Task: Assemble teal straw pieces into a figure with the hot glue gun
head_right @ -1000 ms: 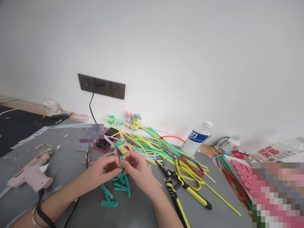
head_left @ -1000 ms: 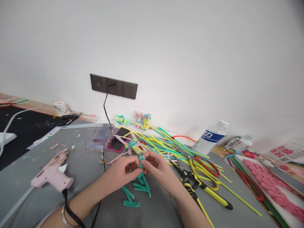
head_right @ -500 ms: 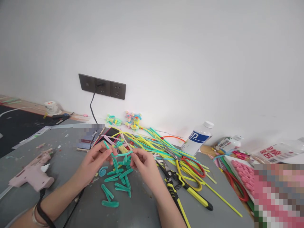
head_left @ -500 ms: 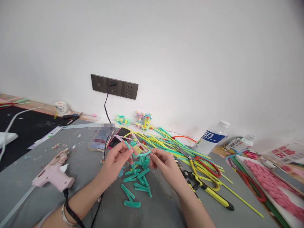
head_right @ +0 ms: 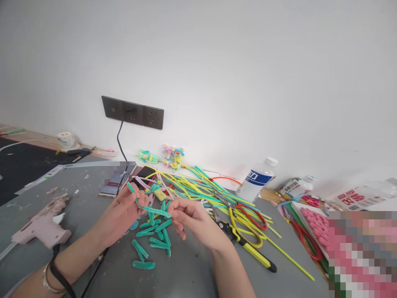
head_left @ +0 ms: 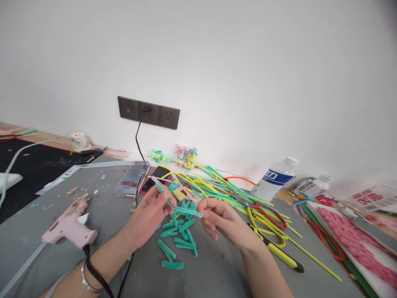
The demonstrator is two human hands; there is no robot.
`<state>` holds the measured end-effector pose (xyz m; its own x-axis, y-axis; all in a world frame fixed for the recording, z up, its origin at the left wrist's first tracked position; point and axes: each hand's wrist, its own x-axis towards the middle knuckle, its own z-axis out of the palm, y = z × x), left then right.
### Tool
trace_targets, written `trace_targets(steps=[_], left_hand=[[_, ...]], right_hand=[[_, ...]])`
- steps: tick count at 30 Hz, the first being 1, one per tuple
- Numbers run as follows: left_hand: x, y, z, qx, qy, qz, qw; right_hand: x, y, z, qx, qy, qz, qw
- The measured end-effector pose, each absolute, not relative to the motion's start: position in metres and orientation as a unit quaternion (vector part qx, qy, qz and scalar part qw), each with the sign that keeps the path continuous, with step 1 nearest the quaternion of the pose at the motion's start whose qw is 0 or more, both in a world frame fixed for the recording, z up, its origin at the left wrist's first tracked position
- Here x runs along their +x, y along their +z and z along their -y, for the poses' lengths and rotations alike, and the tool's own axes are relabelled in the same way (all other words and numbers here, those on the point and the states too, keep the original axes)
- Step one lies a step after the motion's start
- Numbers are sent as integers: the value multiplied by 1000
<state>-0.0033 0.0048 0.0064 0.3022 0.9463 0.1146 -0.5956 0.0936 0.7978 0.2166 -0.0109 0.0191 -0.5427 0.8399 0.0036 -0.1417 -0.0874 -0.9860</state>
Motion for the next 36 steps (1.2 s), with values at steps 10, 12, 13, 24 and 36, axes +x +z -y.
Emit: trace_targets(steps=[10, 12, 13, 24, 36], left_hand=[[-3, 7, -15, 305, 587, -307, 684], [-3, 7, -14, 310, 586, -321, 676], [-2, 7, -13, 317, 582, -327, 673], [-3, 3, -6, 402, 490, -301, 713], [-2, 3, -3, 483, 444, -295, 694]], right_hand=[[189, 15, 11, -282, 703, 401, 515], [186, 16, 12, -283, 704, 399, 514], [185, 15, 12, -285, 704, 403, 510], [184, 8, 11, -315, 689, 407, 511], [187, 10, 11, -330, 681, 410, 510]])
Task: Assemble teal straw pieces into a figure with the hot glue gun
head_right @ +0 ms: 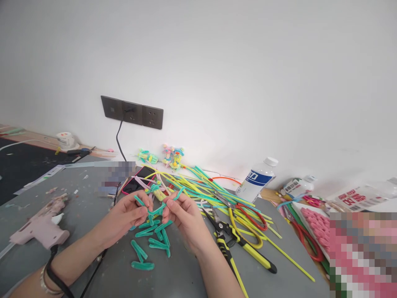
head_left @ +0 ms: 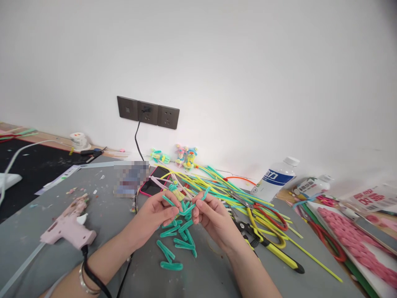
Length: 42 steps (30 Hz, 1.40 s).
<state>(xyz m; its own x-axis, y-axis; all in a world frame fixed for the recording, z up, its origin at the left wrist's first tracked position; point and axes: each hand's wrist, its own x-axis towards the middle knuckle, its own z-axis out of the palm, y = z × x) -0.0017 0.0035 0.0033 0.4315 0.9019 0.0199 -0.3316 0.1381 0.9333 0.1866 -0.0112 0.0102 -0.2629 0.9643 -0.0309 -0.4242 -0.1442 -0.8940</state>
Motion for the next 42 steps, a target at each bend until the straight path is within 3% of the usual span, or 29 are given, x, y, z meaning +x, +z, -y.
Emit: trace_targets(steps=[16, 36, 42], left_hand=[[-10, 2, 1, 646, 389, -263, 602], [-11, 12, 6, 718, 360, -263, 534], [-10, 8, 5, 673, 399, -263, 565]], right_hand=[[183, 13, 16, -303, 699, 452, 464], [180, 8, 16, -292, 691, 485, 449], [182, 8, 14, -292, 674, 487, 473]])
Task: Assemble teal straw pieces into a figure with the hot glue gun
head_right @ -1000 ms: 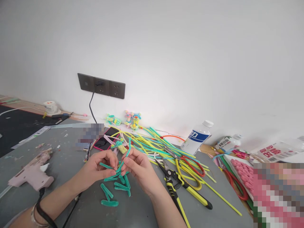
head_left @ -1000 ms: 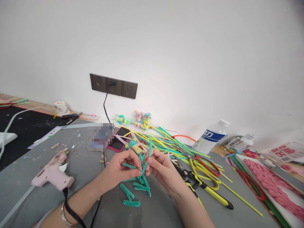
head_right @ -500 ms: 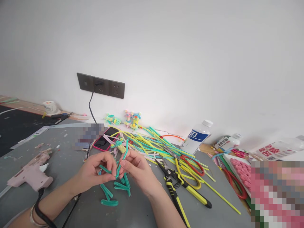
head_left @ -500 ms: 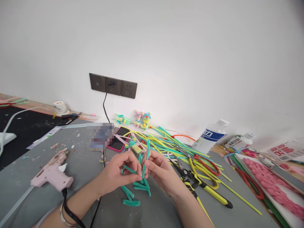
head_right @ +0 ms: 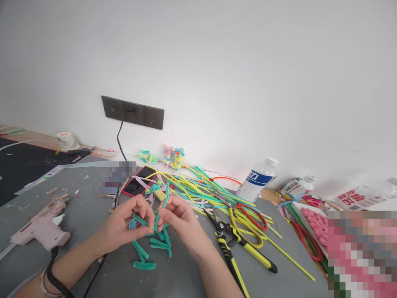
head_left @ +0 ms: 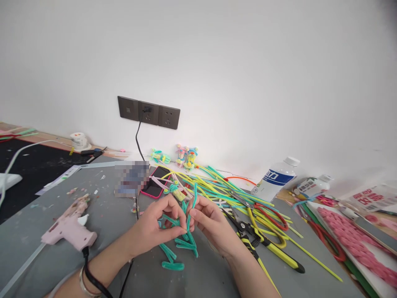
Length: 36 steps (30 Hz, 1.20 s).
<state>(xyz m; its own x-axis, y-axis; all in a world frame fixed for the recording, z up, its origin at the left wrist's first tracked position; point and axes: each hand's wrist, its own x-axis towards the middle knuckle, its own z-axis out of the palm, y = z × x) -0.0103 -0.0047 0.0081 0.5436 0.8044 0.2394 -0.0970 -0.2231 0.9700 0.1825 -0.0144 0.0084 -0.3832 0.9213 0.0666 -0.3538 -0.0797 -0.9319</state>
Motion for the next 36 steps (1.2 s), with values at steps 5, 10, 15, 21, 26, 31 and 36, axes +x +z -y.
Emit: trace_targets(steps=[5, 10, 15, 21, 26, 31, 36], left_hand=[[-4, 4, -2, 508, 477, -261, 668], [0, 3, -4, 453, 430, -295, 723], [1, 7, -2, 483, 402, -280, 726], [1, 9, 0, 486, 381, -263, 741], [2, 12, 0, 495, 385, -247, 739], [0, 10, -1, 533, 368, -238, 724], [-3, 5, -4, 575, 332, -259, 702]], right_hand=[[185, 11, 13, -293, 640, 466, 536], [185, 10, 14, -303, 623, 488, 531], [184, 8, 14, -300, 623, 498, 523], [187, 4, 12, -293, 625, 508, 515], [186, 4, 11, -288, 630, 506, 514], [186, 4, 11, -283, 634, 511, 507], [184, 4, 12, -284, 635, 519, 497]])
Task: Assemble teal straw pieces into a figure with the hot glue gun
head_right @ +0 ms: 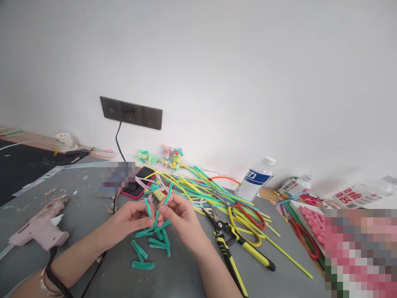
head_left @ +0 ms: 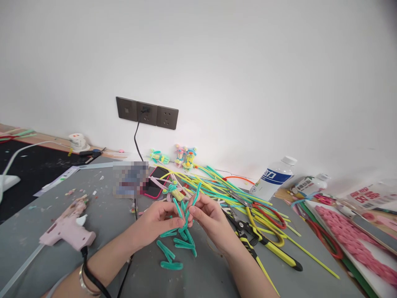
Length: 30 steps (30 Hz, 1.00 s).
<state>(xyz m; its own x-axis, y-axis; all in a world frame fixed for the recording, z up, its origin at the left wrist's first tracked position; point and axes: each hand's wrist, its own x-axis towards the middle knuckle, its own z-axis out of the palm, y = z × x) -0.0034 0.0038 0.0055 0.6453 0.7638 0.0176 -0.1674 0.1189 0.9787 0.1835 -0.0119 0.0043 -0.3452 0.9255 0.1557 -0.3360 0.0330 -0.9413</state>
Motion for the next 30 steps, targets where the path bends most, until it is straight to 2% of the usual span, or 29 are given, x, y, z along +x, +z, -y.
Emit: trace_targets(steps=[9, 15, 23, 30], left_hand=[[-5, 4, -3, 622, 295, -254, 679], [-1, 5, -3, 574, 337, -264, 698], [1, 5, -1, 501, 343, -289, 740], [0, 3, -4, 486, 346, -317, 737]], right_hand=[[188, 9, 12, -305, 644, 532, 459], [190, 11, 11, -322, 634, 534, 458], [188, 13, 11, -321, 629, 543, 454], [188, 13, 11, -325, 642, 529, 450]])
